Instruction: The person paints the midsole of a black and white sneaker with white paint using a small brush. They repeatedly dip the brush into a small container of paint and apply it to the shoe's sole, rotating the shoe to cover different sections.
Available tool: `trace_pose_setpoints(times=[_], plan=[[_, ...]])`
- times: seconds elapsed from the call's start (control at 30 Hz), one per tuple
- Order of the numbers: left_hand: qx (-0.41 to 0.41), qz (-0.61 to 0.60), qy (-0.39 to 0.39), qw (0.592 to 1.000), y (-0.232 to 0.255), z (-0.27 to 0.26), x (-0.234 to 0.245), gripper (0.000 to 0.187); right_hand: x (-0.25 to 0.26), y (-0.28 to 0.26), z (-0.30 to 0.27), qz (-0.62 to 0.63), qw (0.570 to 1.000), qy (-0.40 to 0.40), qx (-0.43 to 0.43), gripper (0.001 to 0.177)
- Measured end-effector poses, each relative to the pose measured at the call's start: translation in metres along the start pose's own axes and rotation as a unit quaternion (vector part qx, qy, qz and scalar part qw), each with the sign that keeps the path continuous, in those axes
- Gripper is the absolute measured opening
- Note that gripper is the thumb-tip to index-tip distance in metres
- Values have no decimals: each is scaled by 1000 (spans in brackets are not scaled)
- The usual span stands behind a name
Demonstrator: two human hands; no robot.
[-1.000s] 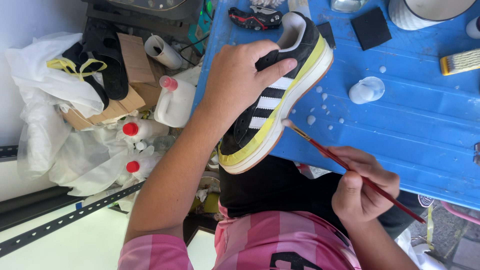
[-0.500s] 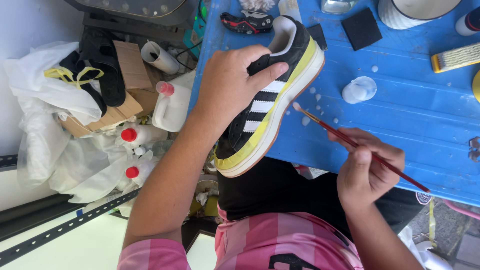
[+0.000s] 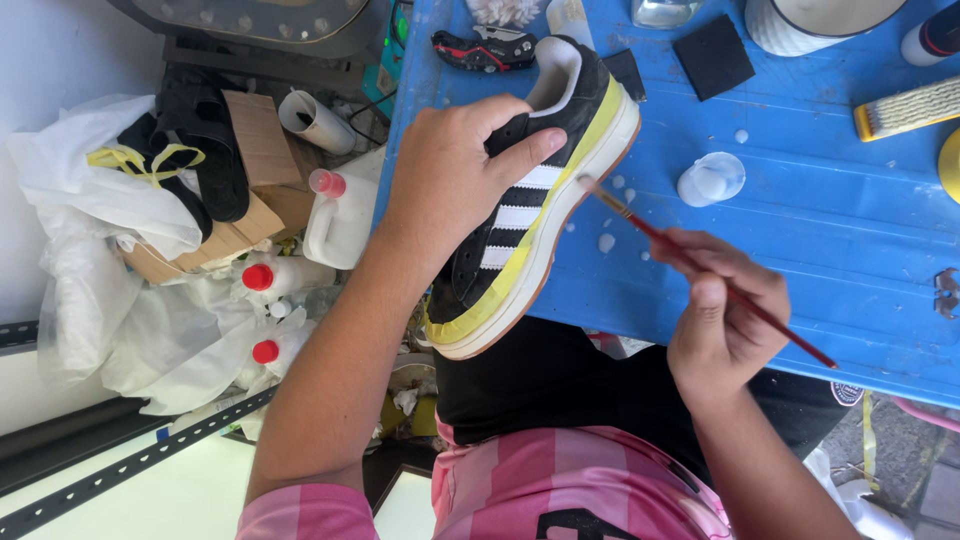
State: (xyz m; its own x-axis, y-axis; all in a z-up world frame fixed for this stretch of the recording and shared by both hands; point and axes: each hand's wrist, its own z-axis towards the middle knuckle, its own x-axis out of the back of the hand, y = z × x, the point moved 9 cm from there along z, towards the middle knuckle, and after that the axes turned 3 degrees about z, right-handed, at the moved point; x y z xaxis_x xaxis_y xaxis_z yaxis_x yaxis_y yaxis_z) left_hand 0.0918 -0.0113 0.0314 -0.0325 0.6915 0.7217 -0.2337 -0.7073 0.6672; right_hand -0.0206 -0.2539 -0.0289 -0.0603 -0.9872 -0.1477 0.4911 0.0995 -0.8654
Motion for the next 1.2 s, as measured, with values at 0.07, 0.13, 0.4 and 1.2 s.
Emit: trace_pose_setpoints(times=[0.07,0.13,0.4,1.2], plan=[[-32,-3,21,999,6,-1,5,31,-4,-2,-1,0,1000,-23,-5,20],[2,5,-1,1000,0,0,0,31,-5,-5,-4,7,1000,-26,0,19],[-18,14,10,1000,5,0,2,33,-4,-6,2,-14,999,-28,17,17],[17,-7,-16,1000,-3,1,-2,32,14,6,27,-5,1000,-2,30,17]])
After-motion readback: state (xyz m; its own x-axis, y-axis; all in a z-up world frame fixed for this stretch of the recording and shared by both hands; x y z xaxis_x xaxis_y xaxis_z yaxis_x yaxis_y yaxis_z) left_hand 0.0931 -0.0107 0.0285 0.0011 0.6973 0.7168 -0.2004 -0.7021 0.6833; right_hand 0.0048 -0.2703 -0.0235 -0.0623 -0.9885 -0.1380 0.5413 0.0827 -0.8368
